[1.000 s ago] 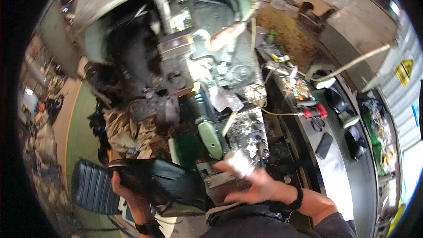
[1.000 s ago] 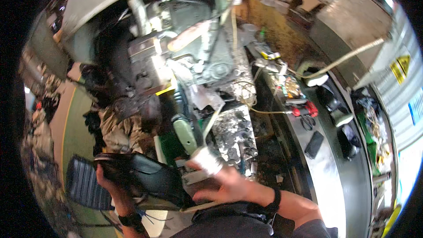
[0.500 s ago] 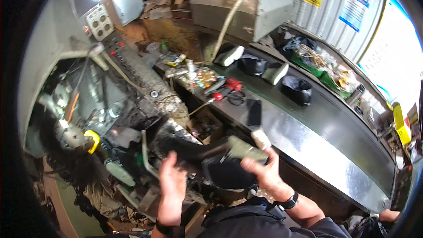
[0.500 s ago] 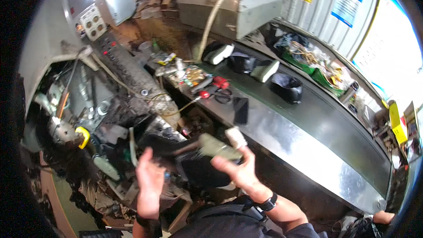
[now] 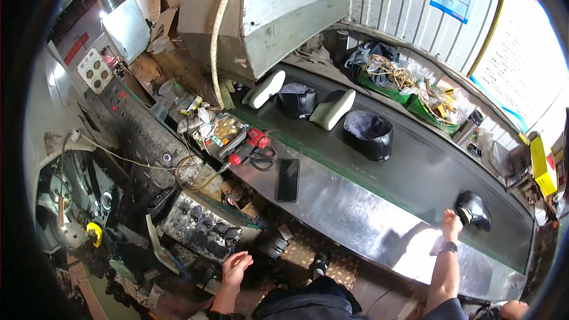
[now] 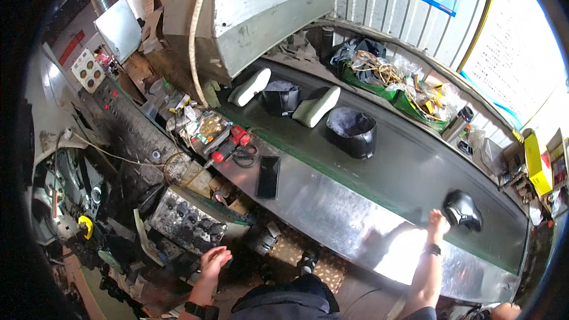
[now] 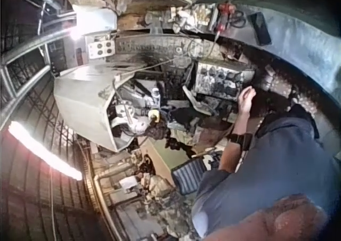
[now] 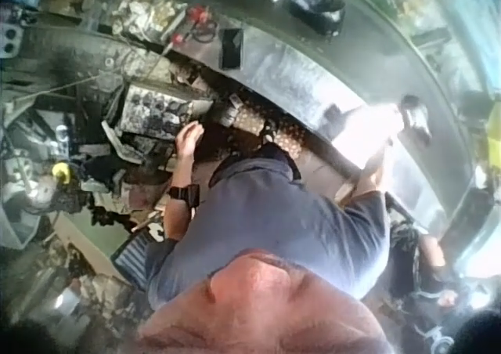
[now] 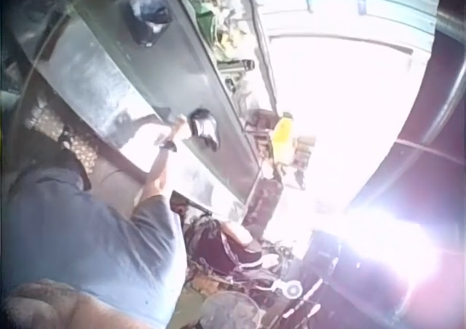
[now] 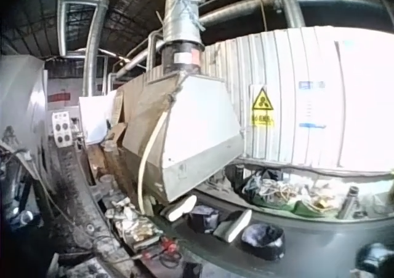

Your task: Using industrial machinery to shape and process shoe uppers on lasts.

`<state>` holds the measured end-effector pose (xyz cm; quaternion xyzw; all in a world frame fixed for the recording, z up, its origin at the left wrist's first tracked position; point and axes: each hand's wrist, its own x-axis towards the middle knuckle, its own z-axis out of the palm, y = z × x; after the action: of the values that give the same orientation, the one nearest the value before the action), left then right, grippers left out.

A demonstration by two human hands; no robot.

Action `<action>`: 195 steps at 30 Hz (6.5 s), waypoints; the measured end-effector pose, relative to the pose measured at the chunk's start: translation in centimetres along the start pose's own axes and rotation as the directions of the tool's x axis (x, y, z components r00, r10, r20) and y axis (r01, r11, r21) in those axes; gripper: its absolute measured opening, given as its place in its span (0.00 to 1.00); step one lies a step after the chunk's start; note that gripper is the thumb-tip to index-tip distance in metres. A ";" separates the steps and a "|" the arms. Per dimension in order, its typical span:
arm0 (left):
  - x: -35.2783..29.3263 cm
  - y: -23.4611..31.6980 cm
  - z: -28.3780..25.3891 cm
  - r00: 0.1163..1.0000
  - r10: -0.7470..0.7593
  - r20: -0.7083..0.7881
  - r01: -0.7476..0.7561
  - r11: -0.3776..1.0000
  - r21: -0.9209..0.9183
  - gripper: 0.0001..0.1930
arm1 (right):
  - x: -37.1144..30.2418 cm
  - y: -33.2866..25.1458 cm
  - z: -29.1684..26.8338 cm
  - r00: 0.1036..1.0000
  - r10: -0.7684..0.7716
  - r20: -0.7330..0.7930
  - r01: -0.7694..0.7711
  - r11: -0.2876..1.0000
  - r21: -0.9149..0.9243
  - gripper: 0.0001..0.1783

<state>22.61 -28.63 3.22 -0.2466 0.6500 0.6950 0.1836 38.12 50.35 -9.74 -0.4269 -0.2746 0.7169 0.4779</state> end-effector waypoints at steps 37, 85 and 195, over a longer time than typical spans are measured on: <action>36.3 14.8 47.0 0.635 0.439 0.635 -0.720 0.038 0.693 0.54 | -38.1 1.1 5.4 0.994 0.065 -0.092 -0.110 0.735 -0.669 0.34; 17.5 3.0 35.4 0.780 0.353 0.516 -0.624 0.494 0.606 0.17 | -43.3 6.4 9.5 0.674 0.130 0.727 0.544 0.579 -0.607 0.62; -4.6 10.5 -42.0 0.647 0.154 -0.747 -0.607 0.697 -0.381 0.13 | -99.6 37.2 33.6 -0.352 0.827 0.438 -0.313 0.337 -0.888 0.14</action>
<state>24.68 -70.95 13.01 -0.3697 0.4517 0.7507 -0.3093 9.77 -55.41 11.52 -0.0263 -0.3617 0.8460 -0.3908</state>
